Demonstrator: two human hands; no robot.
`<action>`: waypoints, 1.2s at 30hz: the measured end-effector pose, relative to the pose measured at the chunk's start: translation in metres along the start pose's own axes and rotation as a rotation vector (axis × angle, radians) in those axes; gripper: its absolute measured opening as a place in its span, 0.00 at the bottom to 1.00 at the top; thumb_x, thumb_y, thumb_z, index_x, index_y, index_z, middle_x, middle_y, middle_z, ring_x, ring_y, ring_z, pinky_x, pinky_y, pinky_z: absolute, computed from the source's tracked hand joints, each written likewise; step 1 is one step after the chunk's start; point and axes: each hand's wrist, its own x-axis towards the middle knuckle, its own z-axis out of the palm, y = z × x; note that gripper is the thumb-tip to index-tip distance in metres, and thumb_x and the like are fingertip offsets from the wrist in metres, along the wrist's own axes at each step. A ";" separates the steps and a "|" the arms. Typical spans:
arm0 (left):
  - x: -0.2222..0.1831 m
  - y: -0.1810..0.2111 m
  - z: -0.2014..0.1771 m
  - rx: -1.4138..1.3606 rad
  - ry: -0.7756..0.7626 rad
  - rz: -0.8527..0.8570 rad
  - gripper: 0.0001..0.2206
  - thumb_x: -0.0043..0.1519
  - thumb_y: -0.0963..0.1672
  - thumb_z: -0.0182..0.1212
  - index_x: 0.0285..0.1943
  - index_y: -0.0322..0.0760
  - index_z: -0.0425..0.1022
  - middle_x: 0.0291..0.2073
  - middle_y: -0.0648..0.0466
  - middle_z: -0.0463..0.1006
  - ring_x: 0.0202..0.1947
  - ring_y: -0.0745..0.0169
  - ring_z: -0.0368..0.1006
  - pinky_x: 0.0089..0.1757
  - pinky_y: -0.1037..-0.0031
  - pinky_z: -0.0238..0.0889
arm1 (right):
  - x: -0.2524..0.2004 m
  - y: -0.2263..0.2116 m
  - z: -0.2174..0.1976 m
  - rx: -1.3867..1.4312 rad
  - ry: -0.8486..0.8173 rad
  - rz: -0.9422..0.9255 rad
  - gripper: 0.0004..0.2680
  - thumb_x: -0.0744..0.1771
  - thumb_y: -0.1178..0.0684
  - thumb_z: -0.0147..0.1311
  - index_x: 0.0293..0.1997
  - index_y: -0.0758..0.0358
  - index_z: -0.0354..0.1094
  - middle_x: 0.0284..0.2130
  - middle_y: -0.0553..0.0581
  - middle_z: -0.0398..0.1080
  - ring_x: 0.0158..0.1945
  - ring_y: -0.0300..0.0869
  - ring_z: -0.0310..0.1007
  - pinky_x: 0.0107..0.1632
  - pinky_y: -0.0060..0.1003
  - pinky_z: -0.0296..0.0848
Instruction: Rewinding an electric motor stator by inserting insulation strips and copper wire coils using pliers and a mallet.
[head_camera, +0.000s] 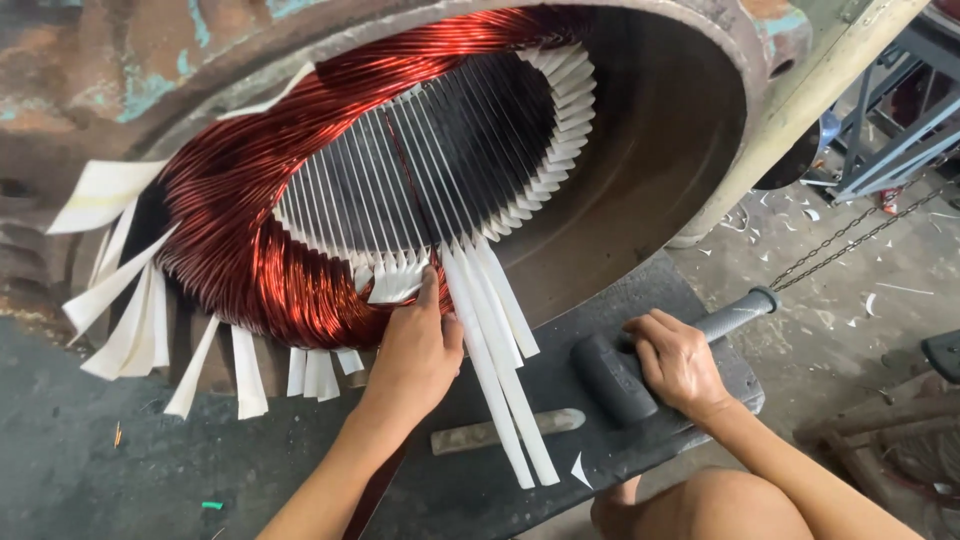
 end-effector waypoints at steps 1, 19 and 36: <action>0.000 -0.001 0.001 0.065 0.017 0.016 0.28 0.71 0.41 0.47 0.79 0.15 0.54 0.44 0.23 0.82 0.43 0.27 0.85 0.39 0.51 0.84 | -0.001 0.000 0.000 0.003 -0.001 0.000 0.08 0.69 0.54 0.46 0.41 0.55 0.75 0.24 0.55 0.67 0.25 0.53 0.76 0.28 0.41 0.76; -0.001 -0.001 0.004 0.144 0.021 -0.048 0.29 0.72 0.44 0.45 0.82 0.26 0.54 0.39 0.27 0.84 0.43 0.31 0.86 0.41 0.52 0.84 | 0.007 -0.036 -0.017 0.047 0.116 0.129 0.06 0.68 0.60 0.53 0.41 0.62 0.79 0.24 0.61 0.73 0.26 0.54 0.77 0.30 0.40 0.75; 0.017 -0.028 0.021 0.127 -0.009 -0.055 0.35 0.71 0.42 0.47 0.88 0.28 0.39 0.16 0.53 0.74 0.18 0.58 0.71 0.23 0.63 0.68 | 0.008 -0.030 -0.012 -0.010 0.029 0.180 0.07 0.71 0.59 0.51 0.47 0.63 0.79 0.32 0.52 0.77 0.34 0.41 0.78 0.43 0.36 0.74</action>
